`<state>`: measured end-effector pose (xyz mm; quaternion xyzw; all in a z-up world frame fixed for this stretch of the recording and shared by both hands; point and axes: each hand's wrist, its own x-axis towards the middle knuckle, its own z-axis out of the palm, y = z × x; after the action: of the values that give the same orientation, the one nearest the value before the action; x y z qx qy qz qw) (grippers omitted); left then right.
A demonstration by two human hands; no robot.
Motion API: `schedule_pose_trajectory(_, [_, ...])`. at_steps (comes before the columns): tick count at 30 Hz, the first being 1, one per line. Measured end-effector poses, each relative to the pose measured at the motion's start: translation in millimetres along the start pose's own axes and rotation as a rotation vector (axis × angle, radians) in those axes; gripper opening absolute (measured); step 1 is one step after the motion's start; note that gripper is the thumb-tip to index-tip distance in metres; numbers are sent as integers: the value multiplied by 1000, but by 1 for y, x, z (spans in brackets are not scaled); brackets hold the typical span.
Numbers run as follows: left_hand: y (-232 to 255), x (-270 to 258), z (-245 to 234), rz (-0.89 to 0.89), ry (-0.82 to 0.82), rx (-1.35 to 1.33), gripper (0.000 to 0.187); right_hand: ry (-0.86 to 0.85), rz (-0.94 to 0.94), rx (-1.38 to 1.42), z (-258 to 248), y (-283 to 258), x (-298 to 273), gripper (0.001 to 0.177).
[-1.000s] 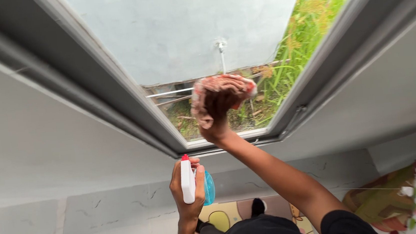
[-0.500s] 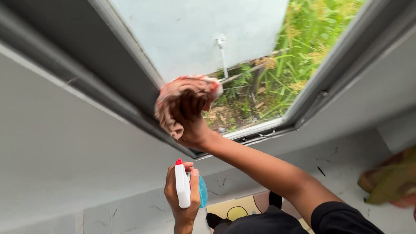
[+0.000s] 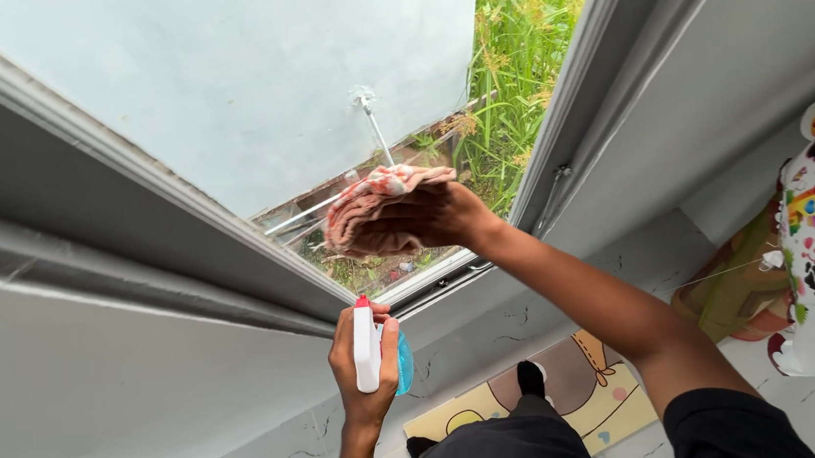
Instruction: Cleaning a window glass using a spray cleaner and a cloth.
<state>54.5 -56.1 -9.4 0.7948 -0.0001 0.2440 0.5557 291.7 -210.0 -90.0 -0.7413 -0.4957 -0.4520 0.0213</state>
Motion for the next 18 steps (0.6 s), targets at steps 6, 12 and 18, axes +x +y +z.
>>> schedule_pose_trajectory(6, [0,10,25,-18,-13,-19,13,-54,25,-43,-11,39,-32,43])
schedule_pose_trajectory(12, [3,16,51,61,9,33,12,-151,74,-160,-53,70,-34,47])
schedule_pose_trajectory(18, [8,17,74,-11,9,-42,14,-331,390,268,-41,94,-95,37])
